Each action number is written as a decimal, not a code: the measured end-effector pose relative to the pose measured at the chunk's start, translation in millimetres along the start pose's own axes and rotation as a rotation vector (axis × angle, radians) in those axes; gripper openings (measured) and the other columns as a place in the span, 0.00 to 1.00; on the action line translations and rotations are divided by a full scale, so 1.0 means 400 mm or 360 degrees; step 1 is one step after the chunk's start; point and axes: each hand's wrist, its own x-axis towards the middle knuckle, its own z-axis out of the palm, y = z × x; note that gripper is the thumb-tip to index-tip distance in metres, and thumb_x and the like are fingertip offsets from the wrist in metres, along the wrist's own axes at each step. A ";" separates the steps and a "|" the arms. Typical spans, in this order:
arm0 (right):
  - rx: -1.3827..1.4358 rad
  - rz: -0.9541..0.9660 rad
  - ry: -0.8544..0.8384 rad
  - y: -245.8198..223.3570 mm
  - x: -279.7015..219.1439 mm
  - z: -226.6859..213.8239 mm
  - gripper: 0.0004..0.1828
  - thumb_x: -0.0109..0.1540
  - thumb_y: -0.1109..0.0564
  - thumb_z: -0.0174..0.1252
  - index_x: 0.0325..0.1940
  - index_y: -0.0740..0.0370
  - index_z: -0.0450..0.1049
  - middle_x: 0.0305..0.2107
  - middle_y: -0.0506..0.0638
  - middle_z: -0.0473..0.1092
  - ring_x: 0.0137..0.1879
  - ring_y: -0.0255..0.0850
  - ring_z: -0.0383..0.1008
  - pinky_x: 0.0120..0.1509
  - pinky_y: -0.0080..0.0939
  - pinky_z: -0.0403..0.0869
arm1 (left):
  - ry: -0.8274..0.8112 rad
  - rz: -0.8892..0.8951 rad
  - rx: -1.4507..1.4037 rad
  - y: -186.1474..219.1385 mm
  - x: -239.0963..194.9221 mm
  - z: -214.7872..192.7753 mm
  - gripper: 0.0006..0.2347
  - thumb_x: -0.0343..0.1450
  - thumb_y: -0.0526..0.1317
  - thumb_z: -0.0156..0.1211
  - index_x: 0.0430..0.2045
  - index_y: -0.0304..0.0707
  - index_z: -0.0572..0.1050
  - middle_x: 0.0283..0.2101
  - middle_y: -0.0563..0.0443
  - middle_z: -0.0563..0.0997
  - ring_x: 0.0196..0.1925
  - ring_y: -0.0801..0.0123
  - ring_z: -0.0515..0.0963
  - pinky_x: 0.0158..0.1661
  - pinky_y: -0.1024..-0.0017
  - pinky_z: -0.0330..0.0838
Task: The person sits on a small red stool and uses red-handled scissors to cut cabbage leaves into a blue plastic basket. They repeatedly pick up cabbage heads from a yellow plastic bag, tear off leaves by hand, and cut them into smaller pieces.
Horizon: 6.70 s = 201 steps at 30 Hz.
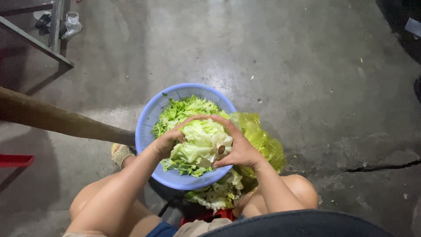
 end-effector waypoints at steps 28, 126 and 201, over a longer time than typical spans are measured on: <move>-0.0699 0.0365 0.0866 0.048 0.030 0.064 0.36 0.39 0.53 0.75 0.52 0.50 0.76 0.38 0.55 0.72 0.49 0.59 0.77 0.50 0.56 0.77 | 0.0704 -0.0110 0.1970 -0.038 0.007 0.062 0.30 0.55 0.47 0.75 0.48 0.37 0.68 0.43 0.39 0.78 0.49 0.39 0.80 0.48 0.47 0.74; 0.1698 0.0919 0.1252 0.123 0.096 0.100 0.30 0.72 0.40 0.42 0.62 0.68 0.71 0.57 0.65 0.72 0.60 0.53 0.76 0.64 0.59 0.76 | 0.0493 0.0788 0.2335 -0.209 0.038 -0.027 0.34 0.46 0.30 0.72 0.51 0.38 0.71 0.35 0.44 0.80 0.42 0.49 0.79 0.45 0.56 0.71; 0.0431 0.0435 0.0221 0.143 0.051 0.216 0.30 0.46 0.72 0.75 0.49 0.64 0.73 0.36 0.52 0.78 0.44 0.40 0.78 0.49 0.46 0.79 | 0.0644 0.0024 0.0321 0.028 -0.048 0.074 0.56 0.58 0.45 0.78 0.75 0.43 0.36 0.74 0.17 0.33 0.75 0.18 0.37 0.70 0.34 0.38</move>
